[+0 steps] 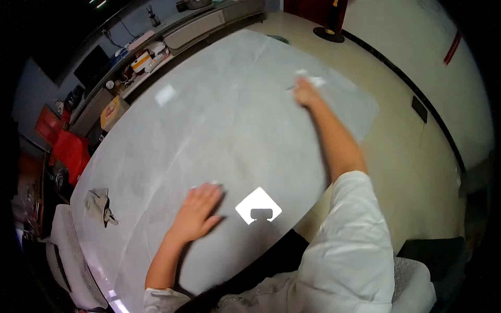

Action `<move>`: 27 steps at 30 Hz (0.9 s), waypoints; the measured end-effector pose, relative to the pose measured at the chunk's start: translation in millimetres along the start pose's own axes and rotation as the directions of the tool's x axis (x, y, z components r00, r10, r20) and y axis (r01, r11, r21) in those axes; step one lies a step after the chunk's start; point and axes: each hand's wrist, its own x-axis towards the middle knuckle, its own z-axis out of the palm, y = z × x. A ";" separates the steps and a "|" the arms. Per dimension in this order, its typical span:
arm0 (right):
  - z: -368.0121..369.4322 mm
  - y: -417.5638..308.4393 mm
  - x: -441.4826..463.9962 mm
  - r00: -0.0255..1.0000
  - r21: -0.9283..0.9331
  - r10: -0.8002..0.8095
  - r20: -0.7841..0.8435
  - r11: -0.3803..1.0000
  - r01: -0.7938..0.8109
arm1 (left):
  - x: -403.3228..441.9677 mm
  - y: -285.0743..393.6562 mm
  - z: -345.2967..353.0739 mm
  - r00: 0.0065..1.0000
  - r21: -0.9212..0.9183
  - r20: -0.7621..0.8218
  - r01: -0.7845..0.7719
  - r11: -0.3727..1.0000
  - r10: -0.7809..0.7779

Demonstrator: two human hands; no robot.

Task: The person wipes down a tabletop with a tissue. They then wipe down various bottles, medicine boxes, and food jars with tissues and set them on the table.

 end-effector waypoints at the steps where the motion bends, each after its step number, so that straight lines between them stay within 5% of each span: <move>1: 21.5 -45.5 2.1 0.969 -0.067 -0.210 0.129 0.973 0.220 | 21.8 3.4 6.0 0.998 0.019 -0.016 -0.061 0.998 0.061; 4: 86.0 -202.5 -38.6 0.693 0.294 -0.681 0.239 0.730 0.616 | 50.2 -1.7 16.3 0.987 0.037 0.013 -0.163 0.986 0.162; 5: 73.0 -249.5 -62.9 0.559 0.223 -0.746 0.362 0.652 0.725 | 54.4 -3.6 21.6 0.983 0.037 0.031 -0.180 0.983 0.179; 6: 86.9 -262.4 -70.5 0.484 0.120 -0.847 0.220 0.516 0.848 | 49.3 -4.6 26.8 0.987 0.060 0.079 -0.145 0.988 0.140; 9: 80.0 -247.5 -42.4 0.442 0.220 -0.862 0.248 0.494 0.841 | 41.9 -2.2 22.9 0.989 0.026 0.105 -0.111 0.993 0.108; 12: 56.7 -178.6 19.2 0.777 0.184 -0.564 0.280 0.826 0.533 | 45.4 -2.5 24.0 0.989 0.032 0.115 -0.098 0.995 0.094; 15: 31.3 -39.5 76.4 0.938 -0.013 -0.325 0.123 0.944 0.329 | 48.8 -3.4 24.8 0.984 0.059 0.152 -0.107 0.992 0.097; 18: -18.8 49.0 82.4 0.994 -0.144 -0.107 0.020 0.984 0.109 | 48.9 -5.5 24.1 0.973 0.112 0.213 -0.113 0.987 0.087; 22: -6.2 30.9 118.1 0.976 -0.288 0.176 -0.124 0.935 -0.205 | 47.1 -6.1 30.1 0.980 0.092 0.181 -0.095 0.991 0.077; 24: 17.7 -19.1 141.0 0.999 -0.143 0.046 -0.029 0.989 -0.050 | 46.9 -8.5 31.5 0.982 0.087 0.174 -0.094 0.992 0.078; 25: 42.1 -63.2 153.7 0.993 -0.224 -0.101 0.056 0.968 0.111 | 47.5 -8.7 31.1 0.979 0.099 0.187 -0.097 0.990 0.078; 27: 91.0 -182.1 153.2 0.927 0.007 -0.350 0.136 0.936 0.352 | 48.9 -8.8 30.9 0.977 0.107 0.200 -0.096 0.990 0.073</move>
